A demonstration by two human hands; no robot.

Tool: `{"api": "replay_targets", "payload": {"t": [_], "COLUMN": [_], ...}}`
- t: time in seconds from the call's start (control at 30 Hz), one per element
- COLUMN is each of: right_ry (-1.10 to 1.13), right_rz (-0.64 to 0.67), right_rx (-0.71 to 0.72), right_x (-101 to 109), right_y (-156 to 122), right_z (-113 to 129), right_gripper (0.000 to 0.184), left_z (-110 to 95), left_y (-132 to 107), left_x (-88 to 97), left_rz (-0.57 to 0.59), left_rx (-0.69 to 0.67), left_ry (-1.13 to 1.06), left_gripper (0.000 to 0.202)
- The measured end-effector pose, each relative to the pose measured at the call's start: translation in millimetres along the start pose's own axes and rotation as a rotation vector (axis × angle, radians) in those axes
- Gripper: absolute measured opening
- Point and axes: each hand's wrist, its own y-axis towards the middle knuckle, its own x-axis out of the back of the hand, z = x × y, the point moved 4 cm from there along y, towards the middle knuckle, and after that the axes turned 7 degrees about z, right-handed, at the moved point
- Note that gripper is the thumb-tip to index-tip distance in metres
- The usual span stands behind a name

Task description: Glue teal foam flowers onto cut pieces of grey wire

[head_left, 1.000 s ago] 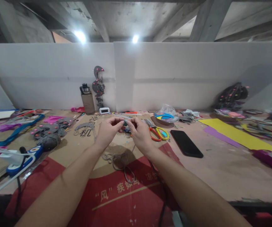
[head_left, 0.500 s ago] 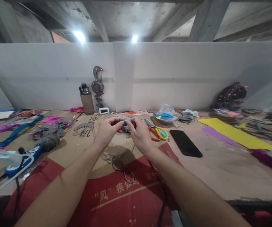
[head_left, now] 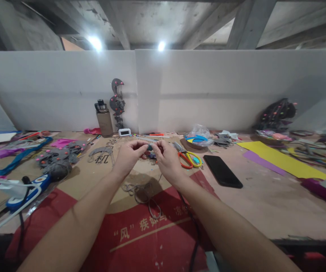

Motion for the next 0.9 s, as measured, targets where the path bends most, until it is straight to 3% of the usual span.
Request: {"api": "replay_targets", "payload": {"t": [0.9], "right_ry": [0.028], "right_rz": [0.009], "right_rx": [-0.005], "right_x": [-0.8], "right_y": [-0.5], "right_z": [3.7], "right_gripper": [0.021], "left_z": [3.9], "left_y": [1.1], "left_x": [3.3], "left_rz": [-0.021], "left_rx": [-0.007], "left_ry": [0.032], "left_gripper": [0.019]}}
